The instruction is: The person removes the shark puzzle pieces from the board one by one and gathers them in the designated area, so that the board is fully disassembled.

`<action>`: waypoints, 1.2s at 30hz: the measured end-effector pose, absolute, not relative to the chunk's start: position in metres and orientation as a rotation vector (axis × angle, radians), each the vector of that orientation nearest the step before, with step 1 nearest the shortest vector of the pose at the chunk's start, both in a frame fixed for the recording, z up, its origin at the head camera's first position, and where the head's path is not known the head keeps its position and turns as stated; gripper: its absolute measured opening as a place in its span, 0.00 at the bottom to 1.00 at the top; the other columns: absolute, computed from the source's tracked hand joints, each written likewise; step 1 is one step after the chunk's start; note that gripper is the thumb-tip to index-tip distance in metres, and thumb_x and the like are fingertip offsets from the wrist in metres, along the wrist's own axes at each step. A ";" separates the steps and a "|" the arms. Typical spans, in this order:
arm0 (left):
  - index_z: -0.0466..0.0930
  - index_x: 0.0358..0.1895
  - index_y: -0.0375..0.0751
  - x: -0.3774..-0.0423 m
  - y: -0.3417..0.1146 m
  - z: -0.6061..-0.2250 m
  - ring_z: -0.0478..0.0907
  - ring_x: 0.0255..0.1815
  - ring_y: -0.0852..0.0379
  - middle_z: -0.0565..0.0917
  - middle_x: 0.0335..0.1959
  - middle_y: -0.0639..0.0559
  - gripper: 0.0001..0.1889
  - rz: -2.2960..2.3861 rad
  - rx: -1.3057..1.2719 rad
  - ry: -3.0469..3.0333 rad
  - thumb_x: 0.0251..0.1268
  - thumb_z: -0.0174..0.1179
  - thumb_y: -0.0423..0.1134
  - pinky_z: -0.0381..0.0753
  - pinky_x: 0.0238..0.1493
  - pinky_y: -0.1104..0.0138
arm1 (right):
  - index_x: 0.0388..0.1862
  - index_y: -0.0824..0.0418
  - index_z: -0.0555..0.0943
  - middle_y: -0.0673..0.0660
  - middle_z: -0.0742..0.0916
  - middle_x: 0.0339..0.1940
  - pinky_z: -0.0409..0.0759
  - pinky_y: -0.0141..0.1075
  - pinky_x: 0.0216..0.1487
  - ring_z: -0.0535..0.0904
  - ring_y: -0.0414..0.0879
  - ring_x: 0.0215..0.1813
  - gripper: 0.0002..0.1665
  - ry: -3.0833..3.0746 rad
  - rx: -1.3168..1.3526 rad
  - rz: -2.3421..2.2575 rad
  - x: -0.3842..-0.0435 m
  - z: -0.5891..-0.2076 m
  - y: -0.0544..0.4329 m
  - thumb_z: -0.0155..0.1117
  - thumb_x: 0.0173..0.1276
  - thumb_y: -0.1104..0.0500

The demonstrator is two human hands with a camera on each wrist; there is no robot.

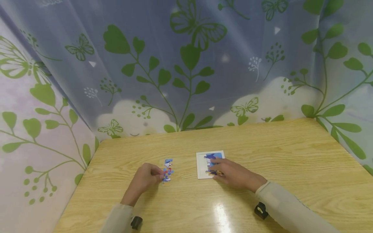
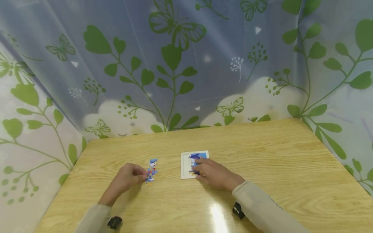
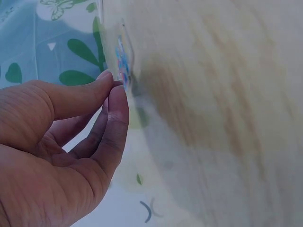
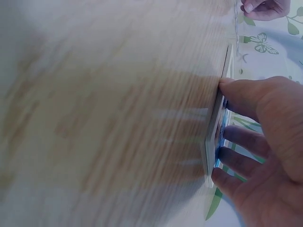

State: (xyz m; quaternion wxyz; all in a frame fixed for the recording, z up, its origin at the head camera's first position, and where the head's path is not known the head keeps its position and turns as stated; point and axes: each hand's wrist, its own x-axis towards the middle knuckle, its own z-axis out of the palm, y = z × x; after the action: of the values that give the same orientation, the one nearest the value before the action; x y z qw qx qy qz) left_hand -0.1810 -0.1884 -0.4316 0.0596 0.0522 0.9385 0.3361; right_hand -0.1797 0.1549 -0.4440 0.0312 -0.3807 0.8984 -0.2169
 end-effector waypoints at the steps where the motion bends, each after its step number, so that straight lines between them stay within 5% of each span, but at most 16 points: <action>1: 0.89 0.30 0.41 -0.181 -0.187 -0.430 0.80 0.31 0.59 0.86 0.27 0.55 0.03 1.023 0.159 2.842 0.58 0.73 0.31 0.81 0.37 0.62 | 0.59 0.67 0.83 0.66 0.82 0.64 0.70 0.56 0.68 0.70 0.64 0.71 0.18 2.769 -1.176 -0.671 -0.180 -0.444 0.155 0.65 0.73 0.60; 17: 0.89 0.36 0.35 -0.197 -0.137 -0.413 0.84 0.35 0.57 0.88 0.33 0.51 0.02 1.093 0.488 2.774 0.64 0.68 0.30 0.85 0.42 0.58 | 0.56 0.68 0.84 0.70 0.81 0.63 0.73 0.56 0.66 0.73 0.65 0.68 0.19 2.835 -1.157 -0.688 -0.174 -0.441 0.163 0.68 0.71 0.59; 36: 0.88 0.41 0.31 -0.218 -0.070 -0.424 0.85 0.38 0.52 0.88 0.35 0.45 0.06 1.081 0.591 2.792 0.62 0.69 0.29 0.84 0.43 0.62 | 0.60 0.67 0.82 0.71 0.79 0.66 0.71 0.59 0.66 0.71 0.67 0.70 0.22 2.866 -1.003 -0.603 -0.173 -0.439 0.173 0.67 0.73 0.56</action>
State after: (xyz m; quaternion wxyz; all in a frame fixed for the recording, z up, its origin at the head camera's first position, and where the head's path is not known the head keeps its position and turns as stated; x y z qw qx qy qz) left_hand -0.2184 -0.0697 -0.4241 0.0449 0.1935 0.9140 0.3538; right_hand -0.1728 0.1735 -0.4387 0.0230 -0.3240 0.9255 -0.1947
